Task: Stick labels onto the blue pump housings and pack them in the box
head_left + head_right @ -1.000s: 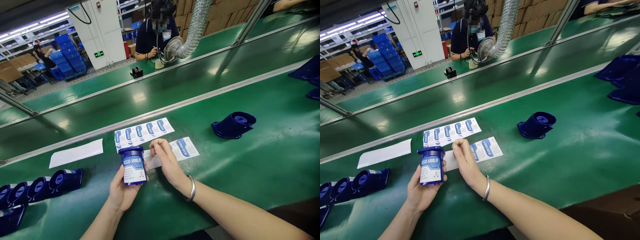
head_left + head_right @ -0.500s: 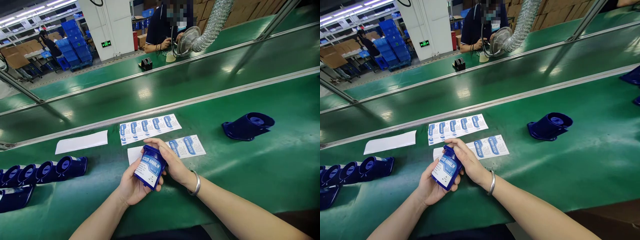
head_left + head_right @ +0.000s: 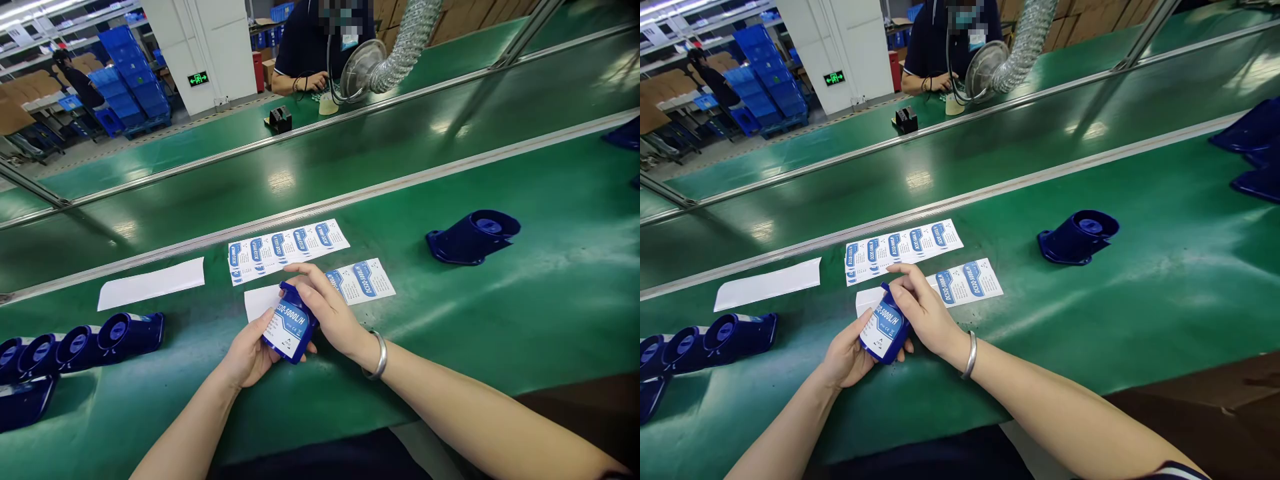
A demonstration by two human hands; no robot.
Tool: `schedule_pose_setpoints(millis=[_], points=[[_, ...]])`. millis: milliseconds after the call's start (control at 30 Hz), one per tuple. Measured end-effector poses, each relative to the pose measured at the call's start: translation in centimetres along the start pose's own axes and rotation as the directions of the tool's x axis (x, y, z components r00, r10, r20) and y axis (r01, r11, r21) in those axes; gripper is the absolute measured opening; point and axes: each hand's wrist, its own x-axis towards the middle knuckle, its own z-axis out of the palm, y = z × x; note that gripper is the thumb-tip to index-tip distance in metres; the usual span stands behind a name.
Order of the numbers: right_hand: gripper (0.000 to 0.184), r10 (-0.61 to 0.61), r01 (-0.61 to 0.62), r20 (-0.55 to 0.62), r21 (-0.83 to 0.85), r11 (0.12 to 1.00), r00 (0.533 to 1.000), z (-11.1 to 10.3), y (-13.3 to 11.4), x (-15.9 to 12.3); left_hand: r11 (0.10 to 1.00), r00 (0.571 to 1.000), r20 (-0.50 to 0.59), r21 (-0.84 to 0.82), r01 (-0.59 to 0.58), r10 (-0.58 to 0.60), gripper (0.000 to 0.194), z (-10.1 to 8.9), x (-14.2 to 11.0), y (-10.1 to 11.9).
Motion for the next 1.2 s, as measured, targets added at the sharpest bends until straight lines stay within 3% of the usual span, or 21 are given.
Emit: schedule_pose_setpoints(millis=[267,400,500,667,800,867,1000,1100,1200], points=[[0.041,-0.016,0.014,-0.034,-0.066,0.998,0.999,0.1,-0.4,0.3,0.977,1.000,0.028,0.214,-0.017,0.011,0.052,-0.7,-0.6,0.6],[0.045,-0.008,0.006,-0.045,-0.055,0.998,0.999,0.1,-0.5,0.5,0.905,0.995,0.045,0.413,-0.101,0.091,0.051,-0.5,-0.9,1.2],[0.048,-0.002,-0.001,-0.053,-0.057,0.998,0.999,0.1,-0.5,0.5,0.859,0.991,0.042,0.496,-0.129,0.125,0.061,-0.2,-0.9,1.3],[0.051,0.036,-0.039,-0.064,-0.056,0.998,0.997,-0.1,-0.4,0.7,0.862,0.997,-0.005,0.503,-0.068,0.082,0.075,0.7,-0.9,1.0],[0.051,0.035,-0.040,-0.063,-0.084,0.996,0.997,-0.4,-0.4,0.8,0.927,0.995,0.064,0.363,-0.097,0.079,0.089,0.7,-1.0,1.0],[0.049,0.007,-0.013,-0.061,-0.098,0.995,0.998,-0.5,-0.4,0.8,0.958,0.994,0.078,0.268,-0.097,0.079,0.085,0.6,-1.0,1.1],[0.048,-0.036,0.029,-0.056,-0.116,0.993,0.998,-0.2,-0.3,0.4,0.998,0.995,-0.070,0.008,-0.068,0.068,0.050,0.8,-0.5,1.1],[0.047,-0.029,0.023,-0.042,-0.126,0.992,0.999,0.1,0.0,0.1,0.988,0.981,-0.190,-0.153,0.000,-0.030,0.042,1.0,0.0,0.8],[0.047,-0.005,0.001,-0.032,-0.149,0.989,0.999,0.5,0.4,-0.2,0.983,0.969,-0.243,-0.181,0.006,-0.050,0.035,1.0,0.2,0.4]])
